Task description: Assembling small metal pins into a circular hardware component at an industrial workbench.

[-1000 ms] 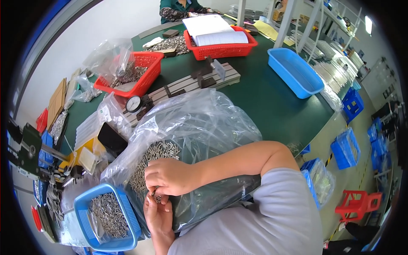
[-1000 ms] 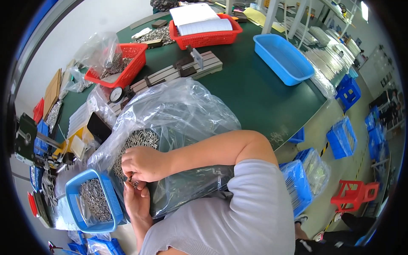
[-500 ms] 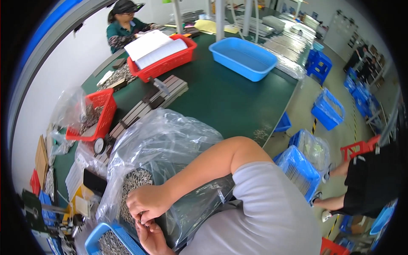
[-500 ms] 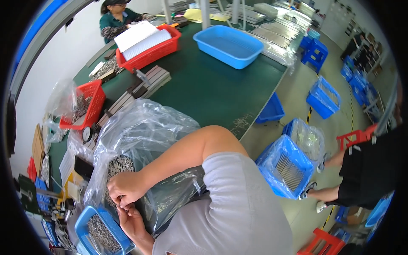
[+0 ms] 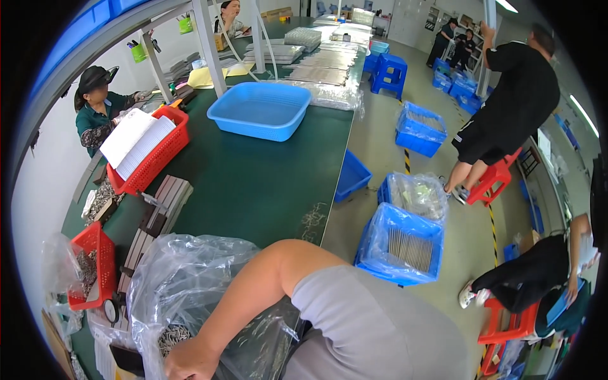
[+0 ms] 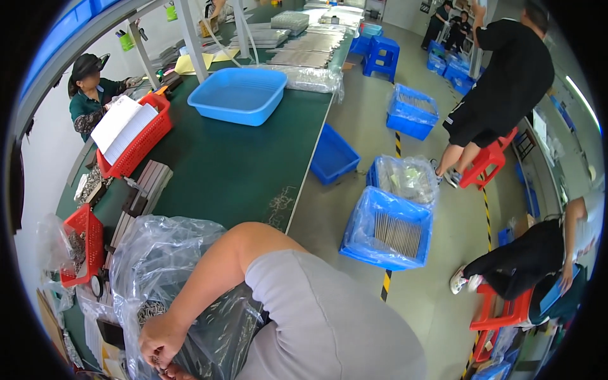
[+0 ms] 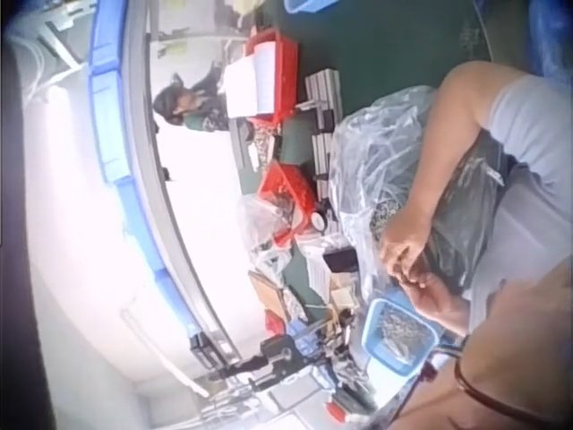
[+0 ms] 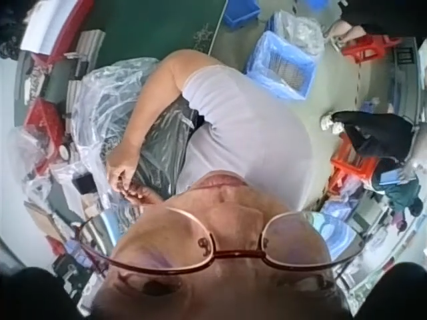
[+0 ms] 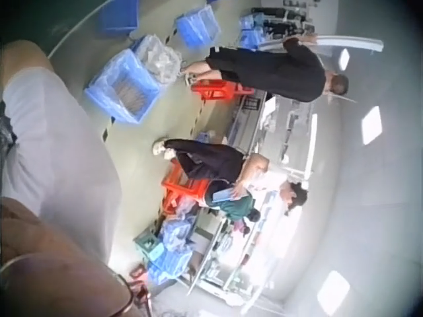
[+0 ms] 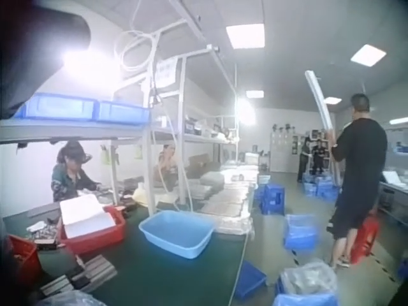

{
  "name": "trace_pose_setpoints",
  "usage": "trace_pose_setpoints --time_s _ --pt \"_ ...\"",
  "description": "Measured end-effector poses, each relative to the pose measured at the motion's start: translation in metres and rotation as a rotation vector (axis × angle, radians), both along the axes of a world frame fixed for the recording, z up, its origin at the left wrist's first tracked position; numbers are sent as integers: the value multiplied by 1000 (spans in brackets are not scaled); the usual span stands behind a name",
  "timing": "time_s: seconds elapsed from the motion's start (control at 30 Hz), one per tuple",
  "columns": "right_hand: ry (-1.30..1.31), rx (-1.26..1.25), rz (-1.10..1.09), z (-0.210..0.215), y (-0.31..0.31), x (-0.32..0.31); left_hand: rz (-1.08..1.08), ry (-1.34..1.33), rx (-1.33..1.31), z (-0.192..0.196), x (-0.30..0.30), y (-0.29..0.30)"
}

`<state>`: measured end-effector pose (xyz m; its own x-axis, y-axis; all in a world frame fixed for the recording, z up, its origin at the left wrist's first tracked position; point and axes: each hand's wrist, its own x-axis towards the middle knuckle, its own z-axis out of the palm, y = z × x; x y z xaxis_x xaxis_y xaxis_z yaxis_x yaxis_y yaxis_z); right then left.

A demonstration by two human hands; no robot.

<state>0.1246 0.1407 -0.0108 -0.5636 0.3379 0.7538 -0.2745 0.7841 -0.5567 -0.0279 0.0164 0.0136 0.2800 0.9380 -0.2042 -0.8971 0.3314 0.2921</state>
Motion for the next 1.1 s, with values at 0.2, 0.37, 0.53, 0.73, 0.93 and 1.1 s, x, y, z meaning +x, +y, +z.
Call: trace_pose_setpoints --time_s 0.2,0.37,0.53,0.73,0.93,1.1 --pt "-92 -137 -198 -12 5 1 50 47 164 13 4 20" --pt "-121 214 -156 -38 8 -9 -409 -23 590 24 1 14" --pt "-176 354 -171 -33 2 -13 93 183 111 49 -11 -27" --pt "-207 343 -180 -44 6 -5 51 258 83 64 11 -14" --pt "-161 389 -175 -43 7 -11 141 428 55 53 -18 -28" --pt "-140 403 -165 -45 8 -13 200 557 25 42 -40 -35"
